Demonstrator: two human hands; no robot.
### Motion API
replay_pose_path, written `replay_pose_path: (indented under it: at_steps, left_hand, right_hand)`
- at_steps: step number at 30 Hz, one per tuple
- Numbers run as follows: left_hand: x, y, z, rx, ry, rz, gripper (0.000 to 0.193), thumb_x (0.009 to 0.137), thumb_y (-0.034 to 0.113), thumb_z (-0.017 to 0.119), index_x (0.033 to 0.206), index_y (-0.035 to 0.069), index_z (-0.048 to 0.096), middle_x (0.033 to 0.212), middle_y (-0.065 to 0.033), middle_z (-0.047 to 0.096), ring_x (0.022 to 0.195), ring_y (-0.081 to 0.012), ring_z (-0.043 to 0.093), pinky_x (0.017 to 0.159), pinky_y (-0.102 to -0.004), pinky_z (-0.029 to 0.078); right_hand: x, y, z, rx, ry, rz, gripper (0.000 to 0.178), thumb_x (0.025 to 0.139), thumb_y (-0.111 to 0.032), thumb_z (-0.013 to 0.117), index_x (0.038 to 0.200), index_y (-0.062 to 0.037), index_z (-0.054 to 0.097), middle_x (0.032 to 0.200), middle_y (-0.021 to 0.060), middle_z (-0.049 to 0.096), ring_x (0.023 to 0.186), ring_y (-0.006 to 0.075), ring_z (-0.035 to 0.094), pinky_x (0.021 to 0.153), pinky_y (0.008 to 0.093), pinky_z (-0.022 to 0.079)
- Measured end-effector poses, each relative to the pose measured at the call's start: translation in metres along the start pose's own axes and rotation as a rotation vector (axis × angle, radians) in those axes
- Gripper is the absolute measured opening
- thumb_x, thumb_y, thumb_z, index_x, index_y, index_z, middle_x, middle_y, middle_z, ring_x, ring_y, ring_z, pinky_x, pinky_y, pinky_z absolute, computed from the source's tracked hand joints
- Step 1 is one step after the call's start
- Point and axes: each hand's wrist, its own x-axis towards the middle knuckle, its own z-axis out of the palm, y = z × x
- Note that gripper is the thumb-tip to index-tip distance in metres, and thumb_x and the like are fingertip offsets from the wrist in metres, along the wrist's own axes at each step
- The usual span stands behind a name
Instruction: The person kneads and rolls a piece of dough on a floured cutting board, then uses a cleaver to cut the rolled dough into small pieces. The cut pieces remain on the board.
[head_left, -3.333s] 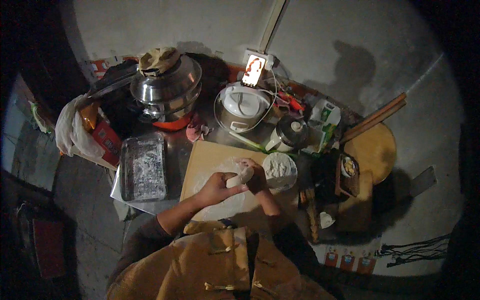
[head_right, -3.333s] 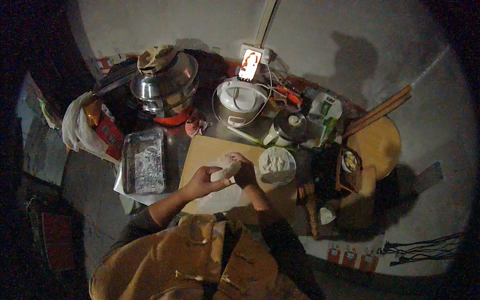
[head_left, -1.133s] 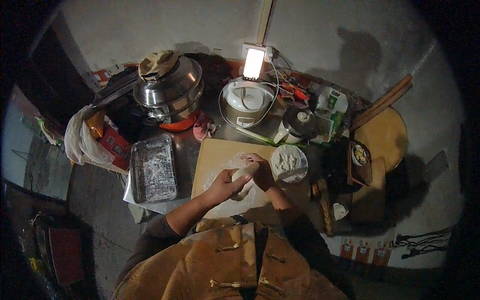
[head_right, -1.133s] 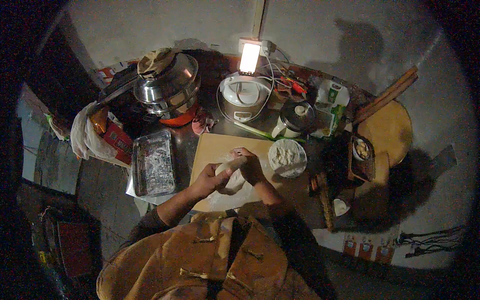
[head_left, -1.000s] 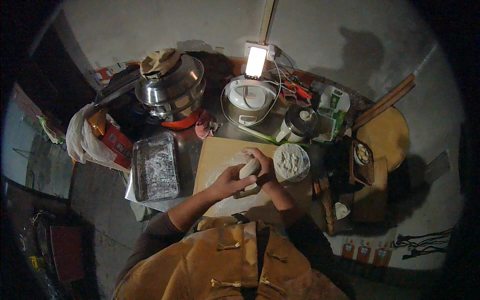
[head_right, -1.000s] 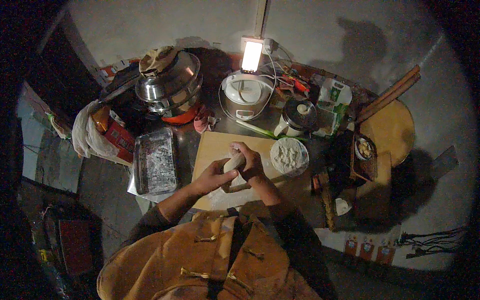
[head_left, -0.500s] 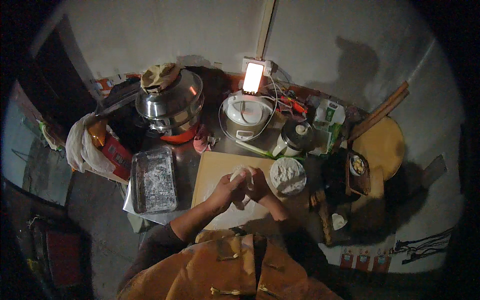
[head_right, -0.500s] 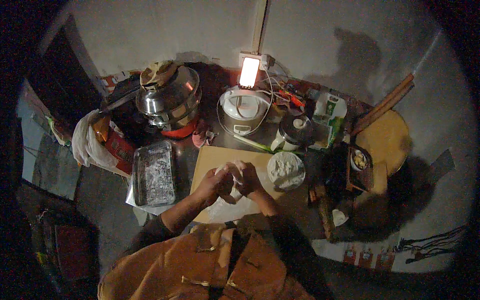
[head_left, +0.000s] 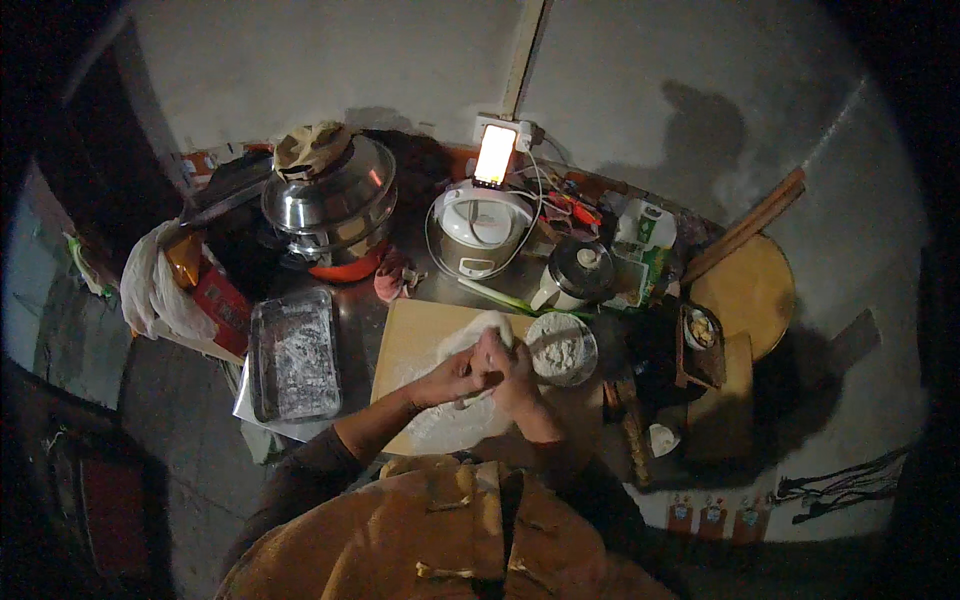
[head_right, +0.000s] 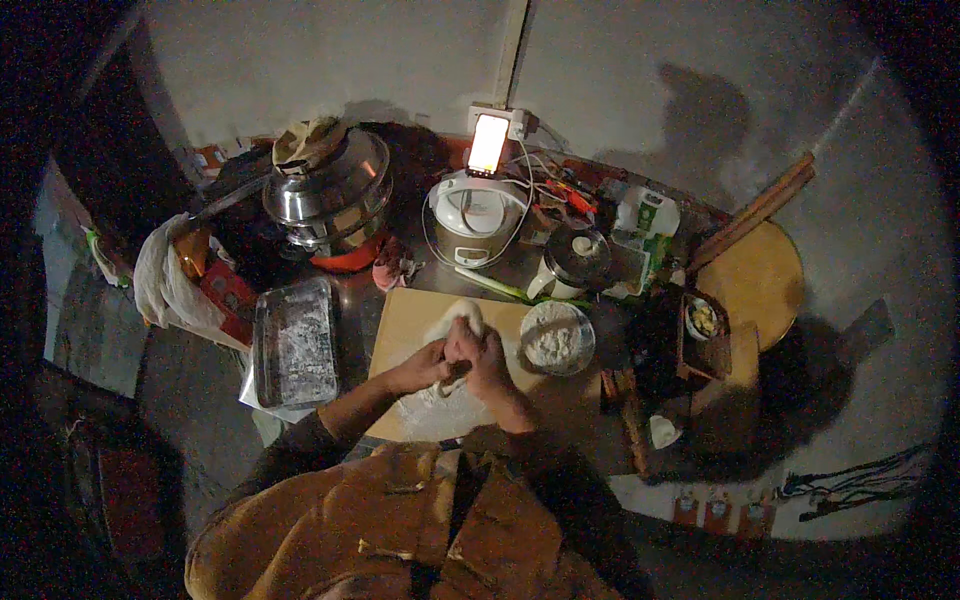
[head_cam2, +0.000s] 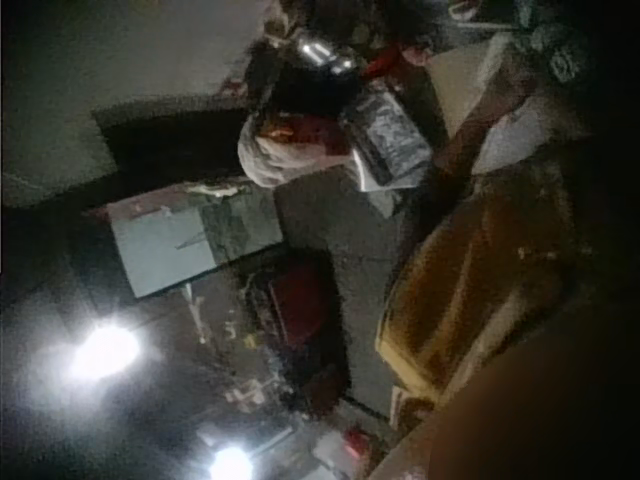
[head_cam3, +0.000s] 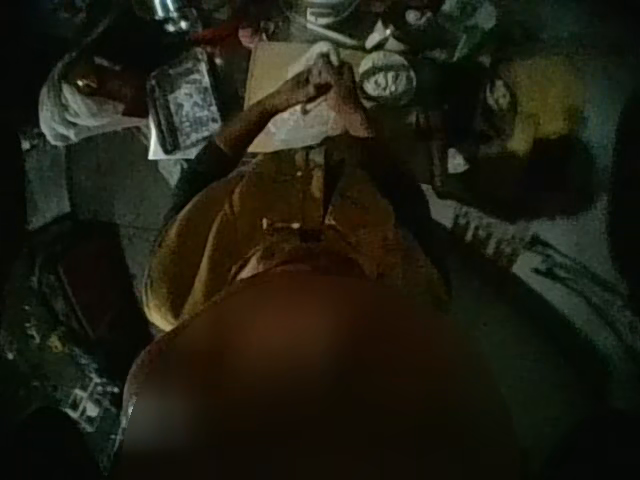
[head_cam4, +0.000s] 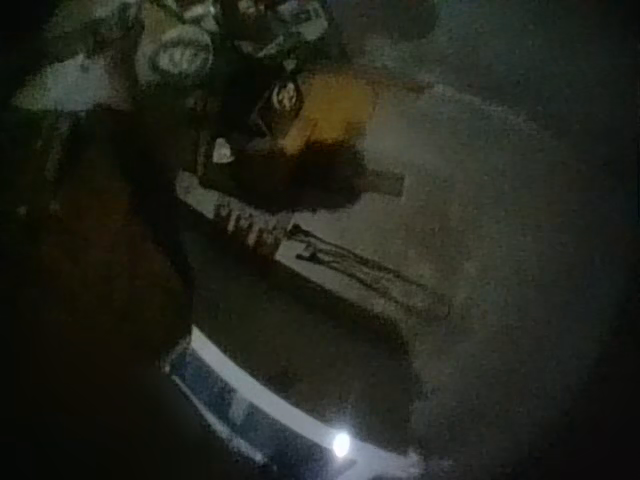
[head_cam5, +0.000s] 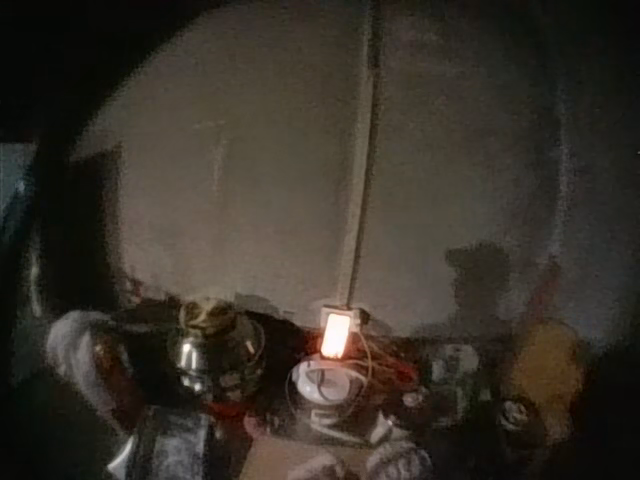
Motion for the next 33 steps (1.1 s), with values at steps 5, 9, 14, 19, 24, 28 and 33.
replay_pose_path:
  at_steps: [5, 9, 14, 19, 24, 28, 33]
  left_hand:
    - [-0.007, -0.015, 0.018, 0.026, 0.117, -0.089, 0.044, 0.084, 0.030, 0.074, 0.114, 0.003, 0.057, 0.090, -0.0018, 0.062, 0.071, -0.0091, 0.057, 0.060, -0.0252, 0.047]
    - [-0.015, -0.028, 0.022, 0.214, 0.117, 0.090, 0.047, 0.083, 0.028, 0.077, 0.116, 0.001, 0.057, 0.111, -0.0057, 0.064, 0.106, -0.0156, 0.057, 0.089, -0.0325, 0.047]
    - [-0.018, -0.045, 0.024, 0.486, 0.186, -0.113, 0.022, 0.090, 0.024, 0.064, 0.079, 0.004, 0.065, 0.072, -0.0120, 0.066, 0.066, -0.0237, 0.063, 0.068, -0.0365, 0.050]
    - [-0.007, -0.054, 0.026, 0.411, 0.330, 0.164, 0.014, 0.087, 0.018, 0.064, 0.090, 0.005, 0.067, 0.081, -0.0127, 0.068, 0.076, -0.0252, 0.066, 0.070, -0.0374, 0.050]
    - [-0.011, -0.056, 0.029, 0.403, 0.255, 0.113, 0.018, 0.085, 0.019, 0.068, 0.094, 0.003, 0.066, 0.084, -0.0142, 0.069, 0.079, -0.0244, 0.067, 0.075, -0.0362, 0.050]
    - [-0.018, -0.056, 0.026, 0.464, 0.203, 0.003, 0.017, 0.085, 0.017, 0.067, 0.094, 0.003, 0.066, 0.085, -0.0144, 0.068, 0.080, -0.0235, 0.066, 0.075, -0.0366, 0.050]
    - [-0.015, -0.062, 0.025, 0.382, 0.184, -0.043, 0.017, 0.084, 0.013, 0.067, 0.095, 0.001, 0.064, 0.087, -0.0137, 0.068, 0.083, -0.0235, 0.065, 0.076, -0.0382, 0.050]
  right_hand:
    - [0.006, -0.018, 0.009, 0.321, -0.080, 0.174, 0.030, 0.095, -0.036, 0.058, 0.080, -0.0122, 0.047, 0.051, -0.0034, 0.033, 0.040, 0.0080, 0.033, 0.039, 0.0263, 0.027]
    - [0.003, -0.026, 0.009, 0.444, -0.214, 0.210, 0.033, 0.096, -0.039, 0.056, 0.078, -0.0141, 0.046, 0.051, -0.0049, 0.031, 0.040, 0.0072, 0.027, 0.040, 0.0246, 0.023]
    - [0.013, -0.030, 0.003, 0.574, -0.209, 0.062, 0.025, 0.095, -0.036, 0.058, 0.091, -0.0118, 0.056, 0.054, -0.0016, 0.041, 0.042, 0.0104, 0.037, 0.045, 0.0273, 0.034]
    - [-0.001, -0.017, 0.010, -0.073, -0.105, 0.092, 0.035, 0.090, -0.015, 0.062, 0.122, -0.0031, 0.055, 0.080, 0.0015, 0.055, 0.068, 0.0125, 0.054, 0.062, 0.0267, 0.044]
    - [-0.009, -0.025, 0.020, 0.084, -0.136, 0.041, 0.026, 0.094, -0.026, 0.059, 0.104, -0.0014, 0.058, 0.060, -0.0044, 0.043, 0.047, 0.0045, 0.038, 0.043, 0.0200, 0.028]
    - [-0.003, -0.037, 0.023, 0.072, 0.001, 0.133, 0.033, 0.097, -0.034, 0.055, 0.103, -0.0018, 0.055, 0.054, -0.0054, 0.032, 0.041, 0.0062, 0.026, 0.040, 0.0230, 0.023]
    - [0.001, -0.028, 0.023, 0.325, -0.178, -0.064, 0.032, 0.093, -0.026, 0.061, 0.111, -0.0011, 0.053, 0.061, -0.0037, 0.046, 0.048, 0.0075, 0.041, 0.051, 0.0223, 0.035]
